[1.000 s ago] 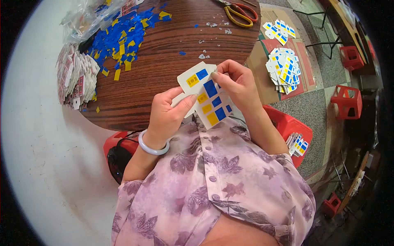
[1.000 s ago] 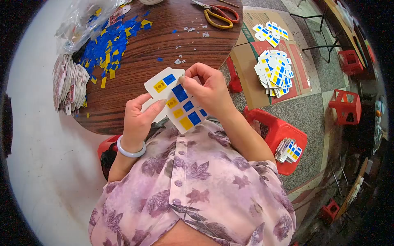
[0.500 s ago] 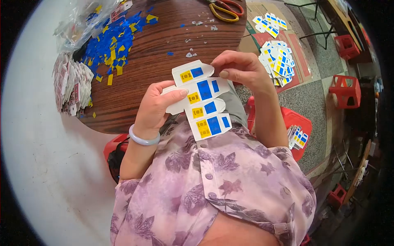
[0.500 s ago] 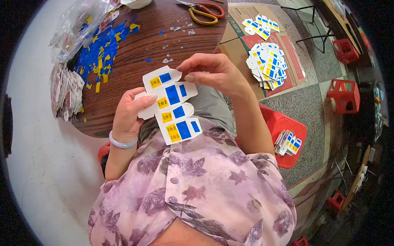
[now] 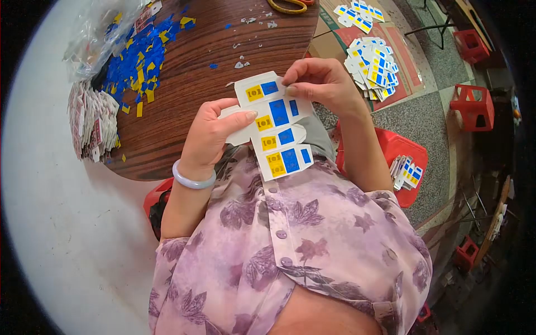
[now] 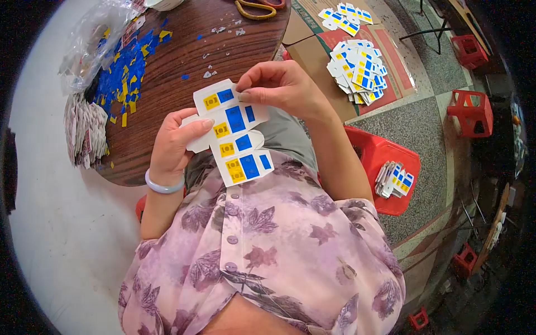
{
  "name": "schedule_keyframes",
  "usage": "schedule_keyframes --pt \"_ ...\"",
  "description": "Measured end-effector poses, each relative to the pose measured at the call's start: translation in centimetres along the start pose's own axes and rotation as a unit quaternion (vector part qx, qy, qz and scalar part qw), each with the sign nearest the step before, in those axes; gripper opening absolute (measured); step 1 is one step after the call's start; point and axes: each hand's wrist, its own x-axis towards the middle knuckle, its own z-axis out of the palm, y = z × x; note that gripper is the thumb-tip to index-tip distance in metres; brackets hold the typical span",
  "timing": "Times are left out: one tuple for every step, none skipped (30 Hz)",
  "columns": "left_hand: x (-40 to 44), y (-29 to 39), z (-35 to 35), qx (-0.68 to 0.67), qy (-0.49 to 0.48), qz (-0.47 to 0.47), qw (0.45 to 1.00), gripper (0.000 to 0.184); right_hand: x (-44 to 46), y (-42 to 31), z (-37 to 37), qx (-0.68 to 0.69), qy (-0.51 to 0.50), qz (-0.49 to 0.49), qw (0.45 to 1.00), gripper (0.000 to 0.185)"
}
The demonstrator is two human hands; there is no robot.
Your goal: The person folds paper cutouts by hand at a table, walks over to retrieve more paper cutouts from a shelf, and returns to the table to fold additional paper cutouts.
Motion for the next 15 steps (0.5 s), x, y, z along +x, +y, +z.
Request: schedule_keyframes --pt "-0.01 0.00 0.19 0.000 -0.003 -0.001 1.000 0.027 -0.19 -0.08 0.04 -0.004 0.007 0.000 1.000 0.016" --pt "0.00 0.00 0.29 0.002 -0.005 -0.002 1.000 0.027 -0.28 0.02 -0.01 0.003 0.007 -0.005 1.000 0.016" --pt "0.06 0.03 0.40 0.003 -0.007 -0.003 1.000 0.027 -0.35 0.20 -0.11 0.010 0.006 -0.010 1.000 0.016" --pt "0.15 0.06 0.50 0.005 -0.009 -0.003 1.000 0.027 -0.40 0.23 -0.21 0.016 0.006 -0.015 1.000 0.016" --pt "0.22 0.05 0.55 0.005 -0.010 -0.003 1.000 0.027 -0.48 0.16 -0.22 0.016 0.011 -0.016 1.000 0.015" --pt "0.27 0.01 0.59 0.005 -0.010 -0.003 1.000 0.027 -0.58 0.10 -0.19 0.015 0.016 -0.017 1.000 0.015" --pt "0.32 -0.01 0.63 0.005 -0.010 -0.003 1.000 0.028 -0.66 0.06 -0.16 0.014 0.021 -0.018 0.999 0.015" --pt "0.33 -0.01 0.69 0.007 -0.009 -0.003 1.000 0.028 -0.77 -0.04 -0.19 0.005 0.024 -0.016 1.000 0.015" --pt "0.34 0.00 0.74 0.010 -0.008 -0.003 1.000 0.028 -0.89 -0.16 -0.24 -0.004 0.027 -0.013 1.000 0.015" --pt "0.36 0.01 0.78 0.013 -0.007 -0.003 1.000 0.028 -0.97 -0.25 -0.26 -0.012 0.030 -0.011 0.999 0.015" --pt "0.39 -0.01 0.76 0.013 -0.009 -0.002 1.000 0.027 -1.04 -0.18 -0.26 -0.006 0.041 -0.011 0.999 0.015" --pt "0.44 -0.10 0.67 0.013 -0.012 -0.002 1.000 0.027 -1.12 0.00 -0.27 0.000 0.052 -0.012 0.999 0.015" --pt "0.50 -0.20 0.62 0.013 -0.015 -0.001 1.000 0.027 -1.16 0.18 -0.29 0.006 0.063 -0.013 0.998 0.016" --pt "0.55 -0.29 0.60 0.014 -0.014 0.000 1.000 0.027 -1.16 0.40 -0.33 0.008 0.071 -0.014 0.997 0.015" --pt "0.58 -0.38 0.59 0.016 -0.013 0.002 1.000 0.027 -1.12 0.64 -0.37 0.011 0.079 -0.015 0.997 0.015"
